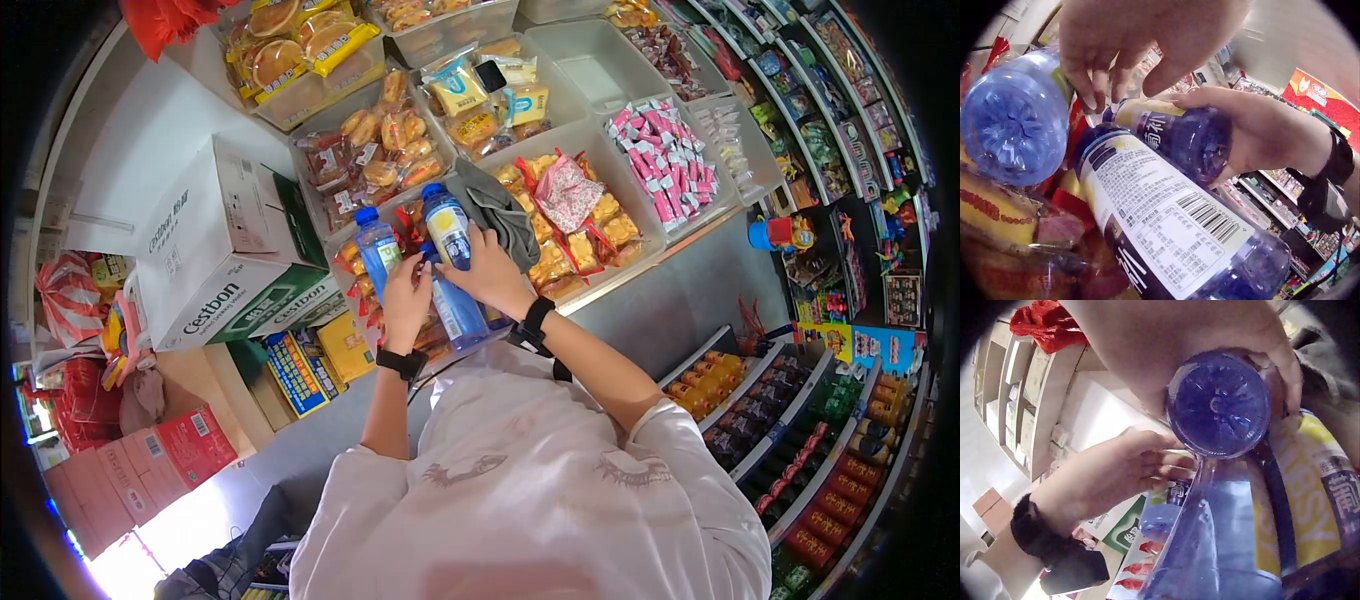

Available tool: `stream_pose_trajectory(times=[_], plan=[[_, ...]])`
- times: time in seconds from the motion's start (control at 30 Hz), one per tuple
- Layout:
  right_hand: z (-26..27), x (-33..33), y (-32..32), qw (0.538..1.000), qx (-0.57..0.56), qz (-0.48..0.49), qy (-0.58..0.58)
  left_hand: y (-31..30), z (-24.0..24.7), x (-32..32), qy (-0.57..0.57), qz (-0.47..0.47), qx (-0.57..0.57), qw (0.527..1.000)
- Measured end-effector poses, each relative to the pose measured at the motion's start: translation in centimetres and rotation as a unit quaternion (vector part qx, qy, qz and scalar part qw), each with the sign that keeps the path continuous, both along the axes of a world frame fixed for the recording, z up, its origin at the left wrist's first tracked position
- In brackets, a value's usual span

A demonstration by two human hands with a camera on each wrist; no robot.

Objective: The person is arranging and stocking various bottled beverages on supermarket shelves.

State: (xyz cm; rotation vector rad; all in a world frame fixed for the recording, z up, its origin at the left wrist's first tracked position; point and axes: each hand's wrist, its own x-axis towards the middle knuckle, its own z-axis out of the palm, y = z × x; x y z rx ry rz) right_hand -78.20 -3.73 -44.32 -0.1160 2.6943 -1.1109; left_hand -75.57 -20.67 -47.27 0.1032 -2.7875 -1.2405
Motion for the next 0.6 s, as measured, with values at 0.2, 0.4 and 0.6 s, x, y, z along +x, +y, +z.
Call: stream_pose_trajectory(times=[0.2,0.4,0.6], plan=[[0.8,0.0,0.6,0.996,-0.019,-0.020,-0.081,0.5,0.3,0.2,0.000,-0.030,-0.028,0.999],[-2.2,0.5,2.6,0.935,-0.309,-0.067,-0.158,1.9,-0.3,0.1,0.078,-0.055,-0.039,0.995],[-1.0,3.2,4.7,0.968,-0.245,-0.036,-0.051,2.3,1.6,-0.2,-0.033,-0.073,0.068,0.994]])
